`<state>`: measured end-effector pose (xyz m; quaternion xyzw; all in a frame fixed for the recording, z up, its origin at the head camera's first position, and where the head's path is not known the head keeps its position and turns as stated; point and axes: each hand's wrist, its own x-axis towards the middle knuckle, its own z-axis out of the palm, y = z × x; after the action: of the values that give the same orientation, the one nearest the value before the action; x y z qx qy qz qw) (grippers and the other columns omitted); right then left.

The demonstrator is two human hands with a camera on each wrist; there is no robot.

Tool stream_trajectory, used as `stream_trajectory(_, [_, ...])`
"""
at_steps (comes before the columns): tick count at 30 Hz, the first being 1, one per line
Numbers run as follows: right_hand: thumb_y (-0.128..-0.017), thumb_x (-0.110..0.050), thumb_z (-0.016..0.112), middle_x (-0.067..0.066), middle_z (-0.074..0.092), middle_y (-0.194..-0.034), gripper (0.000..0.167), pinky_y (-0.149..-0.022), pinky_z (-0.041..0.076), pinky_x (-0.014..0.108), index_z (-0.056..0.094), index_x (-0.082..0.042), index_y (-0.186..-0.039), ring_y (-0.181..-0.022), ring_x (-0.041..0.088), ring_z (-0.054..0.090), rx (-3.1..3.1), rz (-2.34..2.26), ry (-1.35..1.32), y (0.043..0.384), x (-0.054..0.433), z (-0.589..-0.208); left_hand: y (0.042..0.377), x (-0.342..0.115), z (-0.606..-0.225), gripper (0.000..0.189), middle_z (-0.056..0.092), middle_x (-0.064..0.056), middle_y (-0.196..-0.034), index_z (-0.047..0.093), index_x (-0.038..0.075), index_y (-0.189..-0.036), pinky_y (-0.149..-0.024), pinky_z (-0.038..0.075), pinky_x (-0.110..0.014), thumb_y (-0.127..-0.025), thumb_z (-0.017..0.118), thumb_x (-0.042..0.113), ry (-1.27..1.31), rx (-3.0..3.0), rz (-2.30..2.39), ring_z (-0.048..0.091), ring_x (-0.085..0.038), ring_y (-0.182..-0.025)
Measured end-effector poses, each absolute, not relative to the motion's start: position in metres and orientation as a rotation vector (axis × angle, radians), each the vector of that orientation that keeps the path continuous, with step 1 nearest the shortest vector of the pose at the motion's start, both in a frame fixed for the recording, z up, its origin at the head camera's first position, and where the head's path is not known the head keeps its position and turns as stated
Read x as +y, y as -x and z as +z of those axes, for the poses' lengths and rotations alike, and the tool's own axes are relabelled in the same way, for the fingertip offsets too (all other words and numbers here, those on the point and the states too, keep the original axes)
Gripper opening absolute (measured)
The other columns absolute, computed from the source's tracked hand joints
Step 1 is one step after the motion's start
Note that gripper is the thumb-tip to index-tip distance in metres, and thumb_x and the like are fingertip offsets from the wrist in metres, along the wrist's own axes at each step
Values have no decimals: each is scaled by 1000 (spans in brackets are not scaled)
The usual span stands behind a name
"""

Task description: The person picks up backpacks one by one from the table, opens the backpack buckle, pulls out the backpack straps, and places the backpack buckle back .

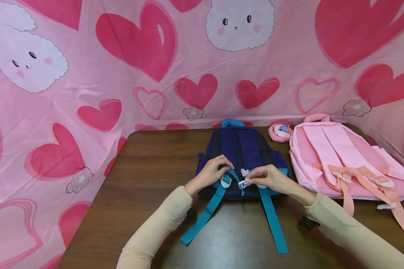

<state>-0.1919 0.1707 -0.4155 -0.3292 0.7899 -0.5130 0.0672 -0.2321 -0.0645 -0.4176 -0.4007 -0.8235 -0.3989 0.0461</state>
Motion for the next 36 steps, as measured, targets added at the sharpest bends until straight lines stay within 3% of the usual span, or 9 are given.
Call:
stream_trajectory(12, [-80, -6, 63, 7, 66, -79, 12, -56, 47, 21, 66, 2, -88, -65, 10, 58, 2386, -1545, 994, 191, 171, -416, 234, -63, -419, 12, 58, -4, -87, 66, 6, -87, -76, 43, -20, -83, 57, -1, 1222, -2504, -1211, 56, -14, -86])
stream_trajectory(24, [-81, -9, 63, 6, 66, -81, 15, -58, 47, 22, 66, 3, -89, -66, 12, 59, 2373, -1527, 954, 188, 173, -414, 236, -65, -422, 13, 58, -3, -87, 66, 6, -87, -78, 43, -21, -83, 56, -2, 1183, -2500, -1207, 56, -14, -87])
stream_trajectory(36, [-80, -10, 65, 5, 66, -79, 14, -51, 42, 20, 68, 0, -88, -62, 4, 50, 2466, -1462, 892, 186, 177, -414, 233, -69, -421, 13, 57, -2, -89, 66, 7, -87, -80, 43, -23, -84, 55, -1, 1151, -2526, -1206, 55, -13, -89])
